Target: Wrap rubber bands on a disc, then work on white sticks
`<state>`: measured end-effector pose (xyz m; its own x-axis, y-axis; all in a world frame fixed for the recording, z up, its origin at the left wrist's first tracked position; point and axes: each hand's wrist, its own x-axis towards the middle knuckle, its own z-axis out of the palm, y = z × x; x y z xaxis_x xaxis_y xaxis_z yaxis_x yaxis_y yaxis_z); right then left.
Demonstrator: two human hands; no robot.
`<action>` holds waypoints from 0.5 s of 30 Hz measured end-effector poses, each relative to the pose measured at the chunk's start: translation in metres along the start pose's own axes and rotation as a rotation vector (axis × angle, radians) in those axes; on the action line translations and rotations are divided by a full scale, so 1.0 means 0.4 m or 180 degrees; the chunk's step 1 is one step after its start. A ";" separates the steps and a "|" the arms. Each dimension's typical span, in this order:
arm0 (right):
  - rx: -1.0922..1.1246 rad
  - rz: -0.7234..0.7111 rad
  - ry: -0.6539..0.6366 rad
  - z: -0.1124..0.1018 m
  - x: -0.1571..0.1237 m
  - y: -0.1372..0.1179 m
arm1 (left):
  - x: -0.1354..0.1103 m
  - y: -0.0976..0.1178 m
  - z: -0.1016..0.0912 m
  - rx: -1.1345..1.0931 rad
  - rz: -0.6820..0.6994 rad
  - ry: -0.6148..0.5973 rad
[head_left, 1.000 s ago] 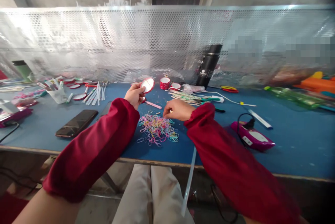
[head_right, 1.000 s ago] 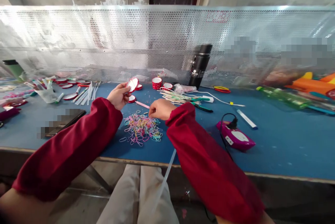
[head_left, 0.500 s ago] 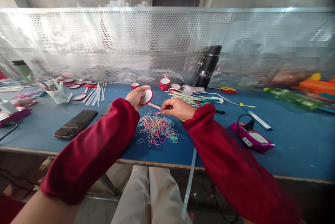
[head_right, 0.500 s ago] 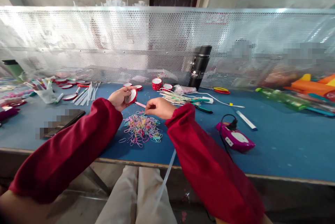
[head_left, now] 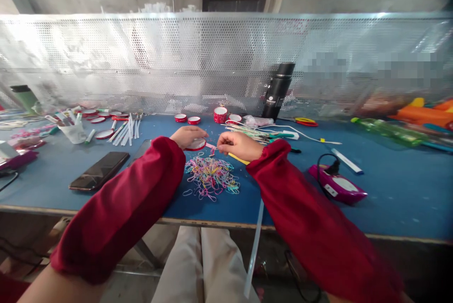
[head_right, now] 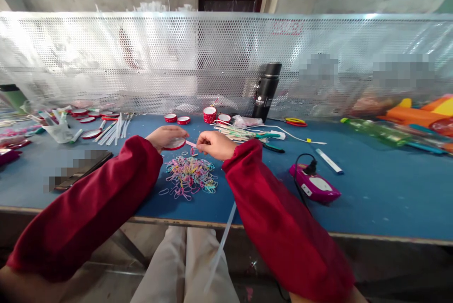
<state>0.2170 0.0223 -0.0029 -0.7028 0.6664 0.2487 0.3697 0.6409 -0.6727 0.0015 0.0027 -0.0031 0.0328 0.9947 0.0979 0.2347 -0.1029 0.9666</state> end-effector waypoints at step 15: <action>-0.0148 -0.0028 0.0319 0.003 0.003 0.006 | -0.002 -0.019 0.011 0.0542 0.0259 -0.0941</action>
<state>0.2165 0.0240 -0.0048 -0.6426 0.6941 0.3245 0.3933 0.6623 -0.6377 0.0040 0.0028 -0.0113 0.3320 0.9402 0.0760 0.3776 -0.2063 0.9027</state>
